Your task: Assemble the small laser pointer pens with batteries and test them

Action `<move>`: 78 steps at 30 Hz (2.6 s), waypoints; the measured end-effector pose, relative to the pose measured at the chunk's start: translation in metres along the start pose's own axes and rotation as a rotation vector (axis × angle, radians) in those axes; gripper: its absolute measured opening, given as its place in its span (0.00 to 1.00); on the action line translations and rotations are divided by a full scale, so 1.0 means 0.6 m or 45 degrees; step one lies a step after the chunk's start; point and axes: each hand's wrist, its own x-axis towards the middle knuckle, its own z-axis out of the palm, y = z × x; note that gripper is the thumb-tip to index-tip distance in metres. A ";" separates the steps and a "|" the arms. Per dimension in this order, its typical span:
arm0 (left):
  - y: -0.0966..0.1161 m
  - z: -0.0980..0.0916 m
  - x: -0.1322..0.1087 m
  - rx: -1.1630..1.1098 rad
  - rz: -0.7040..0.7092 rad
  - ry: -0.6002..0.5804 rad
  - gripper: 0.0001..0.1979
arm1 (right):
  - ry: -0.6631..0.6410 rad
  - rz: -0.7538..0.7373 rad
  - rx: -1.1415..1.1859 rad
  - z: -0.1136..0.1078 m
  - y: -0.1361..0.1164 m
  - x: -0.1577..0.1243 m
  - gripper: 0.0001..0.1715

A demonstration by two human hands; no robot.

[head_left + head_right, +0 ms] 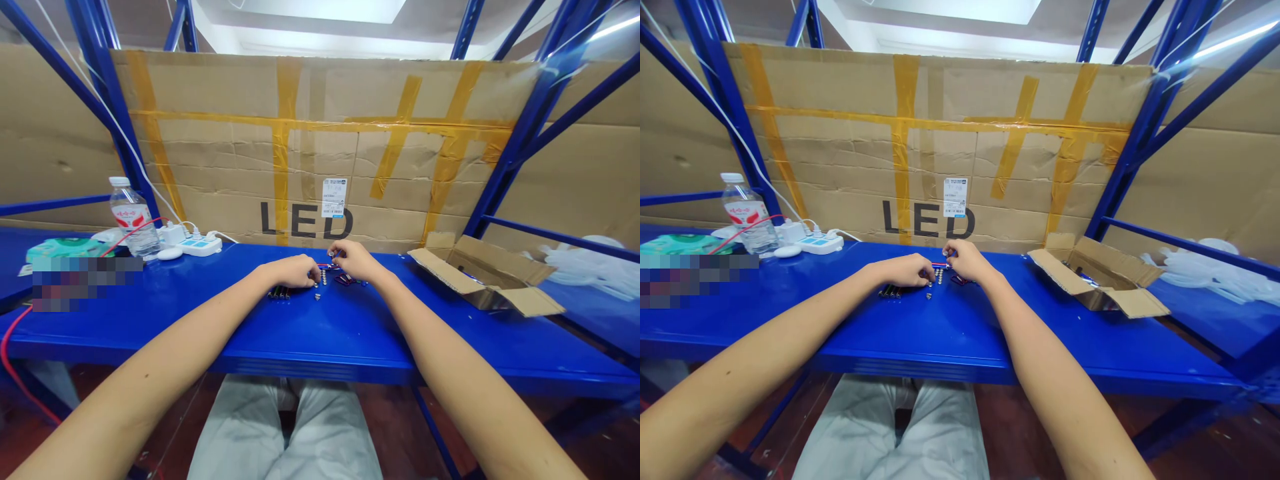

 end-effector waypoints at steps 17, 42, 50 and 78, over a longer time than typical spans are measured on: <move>0.009 -0.005 0.005 0.111 0.021 0.456 0.09 | -0.022 0.016 0.044 0.002 -0.005 0.000 0.12; 0.018 0.002 -0.004 0.051 0.109 0.137 0.12 | 0.022 0.143 0.106 -0.004 -0.009 -0.001 0.12; 0.020 0.002 -0.001 0.069 0.100 0.052 0.08 | 0.017 0.152 0.080 -0.002 -0.009 0.000 0.11; 0.030 0.005 0.009 0.132 -0.018 0.631 0.14 | -0.102 0.290 0.623 -0.002 -0.019 0.002 0.04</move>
